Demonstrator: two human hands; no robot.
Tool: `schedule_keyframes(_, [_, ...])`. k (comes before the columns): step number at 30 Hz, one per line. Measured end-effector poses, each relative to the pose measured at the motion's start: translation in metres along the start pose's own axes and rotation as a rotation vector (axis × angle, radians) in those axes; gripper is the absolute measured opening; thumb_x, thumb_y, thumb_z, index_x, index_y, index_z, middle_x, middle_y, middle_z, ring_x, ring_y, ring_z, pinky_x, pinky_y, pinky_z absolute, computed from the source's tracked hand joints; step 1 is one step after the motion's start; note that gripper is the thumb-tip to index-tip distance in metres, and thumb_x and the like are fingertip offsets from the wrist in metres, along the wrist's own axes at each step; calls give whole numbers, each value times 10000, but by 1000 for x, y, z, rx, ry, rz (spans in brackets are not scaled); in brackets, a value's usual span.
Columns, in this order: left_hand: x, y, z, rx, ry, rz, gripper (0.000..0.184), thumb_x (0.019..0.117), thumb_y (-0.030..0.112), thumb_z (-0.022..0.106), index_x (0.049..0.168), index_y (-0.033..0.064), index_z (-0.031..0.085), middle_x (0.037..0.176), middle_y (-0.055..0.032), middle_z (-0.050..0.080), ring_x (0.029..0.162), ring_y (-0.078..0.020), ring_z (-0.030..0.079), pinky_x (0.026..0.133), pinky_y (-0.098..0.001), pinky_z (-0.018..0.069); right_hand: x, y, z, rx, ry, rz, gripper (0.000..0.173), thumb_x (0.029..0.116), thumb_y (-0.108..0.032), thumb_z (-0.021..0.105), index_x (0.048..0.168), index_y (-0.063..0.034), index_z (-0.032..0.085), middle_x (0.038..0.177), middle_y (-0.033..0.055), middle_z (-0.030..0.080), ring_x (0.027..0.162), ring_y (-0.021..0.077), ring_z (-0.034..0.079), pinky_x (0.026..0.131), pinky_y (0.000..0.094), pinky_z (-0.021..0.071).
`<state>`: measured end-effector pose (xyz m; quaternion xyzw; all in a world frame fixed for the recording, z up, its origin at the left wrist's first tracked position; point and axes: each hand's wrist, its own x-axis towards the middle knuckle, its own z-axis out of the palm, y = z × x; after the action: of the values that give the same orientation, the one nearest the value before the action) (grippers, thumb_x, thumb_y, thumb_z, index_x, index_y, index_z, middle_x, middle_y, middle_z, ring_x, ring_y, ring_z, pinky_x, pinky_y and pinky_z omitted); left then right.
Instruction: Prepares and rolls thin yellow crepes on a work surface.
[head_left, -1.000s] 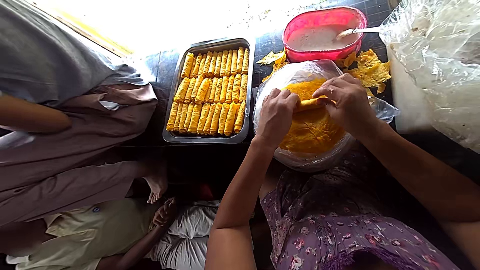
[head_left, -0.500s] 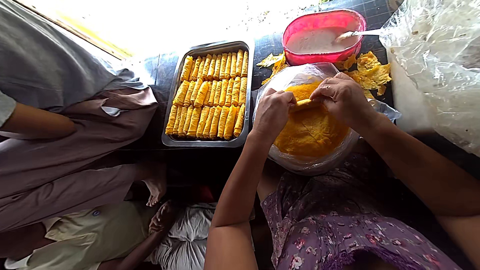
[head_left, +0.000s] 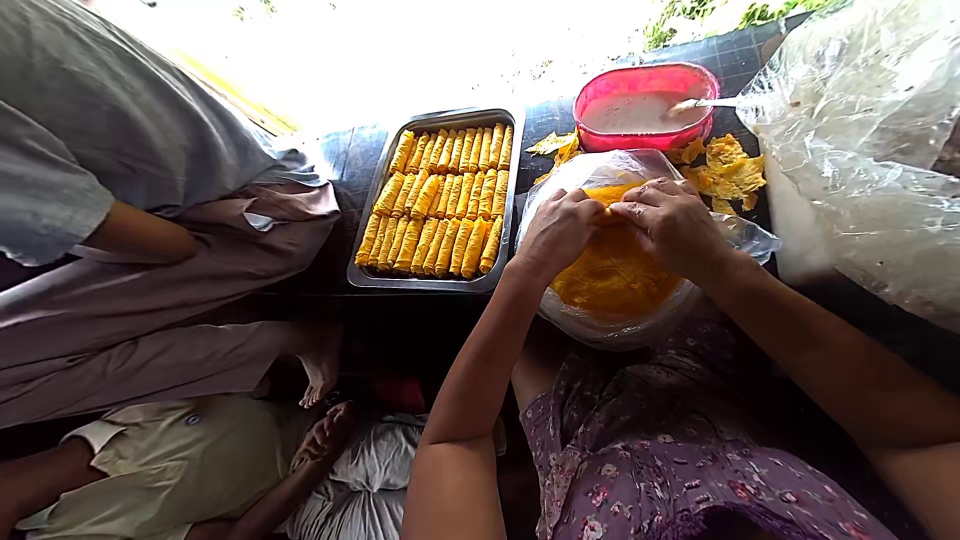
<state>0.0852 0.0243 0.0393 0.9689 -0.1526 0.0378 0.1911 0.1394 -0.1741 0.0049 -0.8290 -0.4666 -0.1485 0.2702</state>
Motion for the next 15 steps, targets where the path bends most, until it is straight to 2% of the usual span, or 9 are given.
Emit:
schedule_keyframes(3, [14, -5, -9, -98, -88, -69, 231, 979, 98, 648, 1168, 3, 740, 1113, -197, 711, 1105, -358, 652, 991, -496, 486, 9, 8, 1, 106, -32, 41, 230, 948, -28, 632, 1142, 9, 750, 1149, 216, 724, 1133, 429, 658, 977, 588, 490])
schedule_keyframes(6, [18, -7, -27, -307, -118, -142, 261, 1035, 156, 599, 1197, -9, 720, 1131, -174, 729, 1088, -260, 682, 1012, -450, 488, 15, 10, -7, 209, -24, 109, 374, 899, 13, 698, 1271, 43, 677, 1203, 258, 696, 1129, 439, 666, 1000, 587, 495])
schedule_keyframes(7, [17, -7, -33, -408, -123, -185, 264, 1049, 160, 576, 1206, -7, 709, 1108, -145, 731, 1034, -194, 682, 977, -393, 503, 16, 9, -10, 222, -2, 113, 409, 887, 10, 722, 1290, 43, 659, 1208, 253, 693, 1133, 431, 665, 1007, 572, 496])
schedule_keyframes(9, [12, -6, -39, -632, -112, -264, 252, 1065, 149, 533, 1193, -7, 684, 1004, -77, 705, 871, -85, 639, 830, -281, 520, 17, 3, -16, 245, 62, 96, 394, 853, 9, 764, 1231, 53, 663, 1187, 247, 695, 1136, 424, 660, 1013, 546, 498])
schedule_keyframes(11, [3, -5, -42, -763, -112, -302, 250, 1079, 147, 490, 1191, -5, 654, 964, -49, 688, 812, -56, 615, 737, -245, 497, 18, -2, -20, 266, 121, 72, 296, 861, -19, 767, 1141, 45, 694, 1117, 228, 709, 1107, 403, 664, 989, 508, 516])
schedule_keyframes(13, [-6, -1, -44, -738, -106, -284, 268, 1079, 151, 487, 1211, -15, 650, 1002, -69, 696, 860, -67, 622, 774, -258, 495, 20, -6, -23, 266, 148, 34, 223, 884, -44, 751, 1093, 28, 726, 1060, 206, 728, 1076, 386, 675, 981, 486, 519])
schedule_keyframes(15, [-13, 6, -42, -614, -64, -205, 286, 1018, 117, 608, 1250, -47, 647, 1110, -134, 707, 994, -136, 663, 906, -315, 530, 21, -10, -25, 249, 132, 10, 194, 895, -46, 741, 1080, 11, 740, 1051, 185, 740, 1062, 375, 687, 985, 501, 516])
